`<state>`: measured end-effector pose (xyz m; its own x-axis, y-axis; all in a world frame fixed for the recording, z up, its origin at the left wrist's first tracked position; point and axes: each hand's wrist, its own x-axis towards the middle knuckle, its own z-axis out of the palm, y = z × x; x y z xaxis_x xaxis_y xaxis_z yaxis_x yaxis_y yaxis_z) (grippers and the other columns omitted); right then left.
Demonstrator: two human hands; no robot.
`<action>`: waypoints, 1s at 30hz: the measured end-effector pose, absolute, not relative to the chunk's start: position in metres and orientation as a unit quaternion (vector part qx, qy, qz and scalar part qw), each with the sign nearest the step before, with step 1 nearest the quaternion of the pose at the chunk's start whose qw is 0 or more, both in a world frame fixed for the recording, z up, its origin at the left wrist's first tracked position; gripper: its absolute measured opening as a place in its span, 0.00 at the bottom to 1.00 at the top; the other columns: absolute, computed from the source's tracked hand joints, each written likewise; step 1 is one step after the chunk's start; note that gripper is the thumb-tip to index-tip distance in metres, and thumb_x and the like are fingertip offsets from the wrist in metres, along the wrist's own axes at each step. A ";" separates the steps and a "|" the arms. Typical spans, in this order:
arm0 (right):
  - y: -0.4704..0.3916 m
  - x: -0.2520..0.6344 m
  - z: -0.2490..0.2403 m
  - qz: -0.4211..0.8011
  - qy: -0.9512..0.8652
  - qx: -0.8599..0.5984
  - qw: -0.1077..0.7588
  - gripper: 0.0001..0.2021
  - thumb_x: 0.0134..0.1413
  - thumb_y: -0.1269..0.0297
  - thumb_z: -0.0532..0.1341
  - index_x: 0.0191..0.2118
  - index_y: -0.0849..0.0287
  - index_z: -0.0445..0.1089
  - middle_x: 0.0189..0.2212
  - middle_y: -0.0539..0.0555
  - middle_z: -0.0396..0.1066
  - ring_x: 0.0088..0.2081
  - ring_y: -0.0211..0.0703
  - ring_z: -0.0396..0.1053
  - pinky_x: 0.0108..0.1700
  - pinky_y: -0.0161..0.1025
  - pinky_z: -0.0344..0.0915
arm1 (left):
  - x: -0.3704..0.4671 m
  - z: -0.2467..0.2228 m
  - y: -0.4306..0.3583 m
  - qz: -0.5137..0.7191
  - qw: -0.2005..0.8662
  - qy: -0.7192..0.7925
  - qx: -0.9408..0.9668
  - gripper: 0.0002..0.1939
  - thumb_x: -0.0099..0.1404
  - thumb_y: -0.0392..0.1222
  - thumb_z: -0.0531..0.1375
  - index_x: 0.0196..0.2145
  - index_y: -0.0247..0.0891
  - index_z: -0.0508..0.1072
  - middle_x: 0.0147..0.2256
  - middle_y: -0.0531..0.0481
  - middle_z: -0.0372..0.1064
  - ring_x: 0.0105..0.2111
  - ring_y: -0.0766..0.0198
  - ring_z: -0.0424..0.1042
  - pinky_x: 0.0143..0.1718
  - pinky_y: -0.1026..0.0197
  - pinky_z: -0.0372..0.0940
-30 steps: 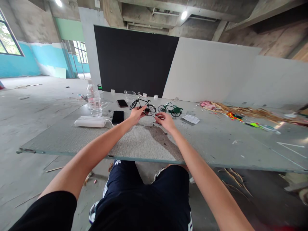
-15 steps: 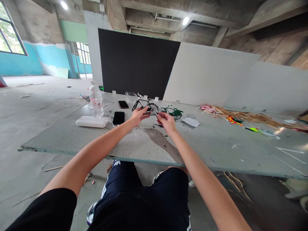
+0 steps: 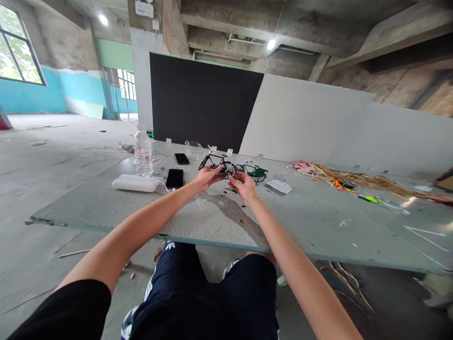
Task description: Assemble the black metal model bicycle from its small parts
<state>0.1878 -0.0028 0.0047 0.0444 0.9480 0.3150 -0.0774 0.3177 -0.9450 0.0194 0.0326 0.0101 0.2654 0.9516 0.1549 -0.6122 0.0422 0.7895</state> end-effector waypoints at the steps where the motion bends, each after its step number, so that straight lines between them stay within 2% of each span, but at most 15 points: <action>1: -0.004 0.187 0.006 0.431 -0.543 -0.396 0.602 0.28 0.28 0.49 0.79 0.37 0.56 0.73 0.32 0.49 0.75 0.28 0.37 0.73 0.34 0.36 0.75 | 0.020 0.009 0.033 0.566 0.689 0.210 0.401 0.08 0.62 0.36 0.68 0.35 0.30 0.73 0.36 0.43 0.78 0.36 0.63 0.78 0.56 0.49 0.69; 6: -0.010 0.186 0.010 0.461 -0.525 -0.381 0.605 0.25 0.29 0.51 0.79 0.34 0.56 0.73 0.31 0.48 0.74 0.28 0.35 0.73 0.33 0.34 0.74 | 0.020 0.002 0.036 0.566 0.684 0.177 0.425 0.12 0.59 0.37 0.71 0.37 0.29 0.73 0.38 0.42 0.78 0.38 0.61 0.78 0.57 0.45 0.68; 11: -0.013 0.186 0.011 0.473 -0.516 -0.375 0.608 0.24 0.28 0.54 0.80 0.34 0.56 0.74 0.30 0.46 0.72 0.27 0.33 0.72 0.33 0.32 0.73 | 0.023 0.000 0.034 0.581 0.683 0.171 0.408 0.13 0.57 0.35 0.72 0.35 0.31 0.71 0.36 0.45 0.77 0.37 0.62 0.78 0.58 0.43 0.67; 18: -0.011 0.186 0.009 0.468 -0.516 -0.376 0.610 0.27 0.28 0.52 0.79 0.34 0.55 0.70 0.29 0.46 0.73 0.28 0.36 0.73 0.34 0.34 0.74 | 0.025 0.005 0.026 0.589 0.669 0.173 0.418 0.14 0.57 0.37 0.72 0.34 0.31 0.71 0.36 0.46 0.77 0.37 0.63 0.77 0.57 0.45 0.68; 25: -0.004 0.187 0.002 0.365 -0.546 -0.386 0.648 0.29 0.36 0.50 0.77 0.42 0.52 0.63 0.33 0.50 0.76 0.30 0.44 0.76 0.39 0.44 0.77 | 0.032 0.009 0.020 0.605 0.679 0.206 0.361 0.16 0.59 0.35 0.70 0.36 0.36 0.65 0.33 0.49 0.76 0.33 0.65 0.77 0.55 0.46 0.69; 30: -0.009 0.187 0.005 0.233 -0.631 -0.411 0.616 0.22 0.44 0.47 0.72 0.39 0.53 0.66 0.31 0.53 0.77 0.33 0.49 0.77 0.39 0.46 0.75 | 0.034 0.008 0.020 0.608 0.671 0.203 0.373 0.17 0.59 0.37 0.70 0.36 0.36 0.64 0.32 0.50 0.76 0.32 0.65 0.77 0.55 0.46 0.69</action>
<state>0.1874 -0.0088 0.0051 0.0957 0.8045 0.5861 0.2316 0.5547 -0.7992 0.0340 0.0203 0.0083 0.1777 0.9673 0.1809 -0.6647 -0.0176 0.7469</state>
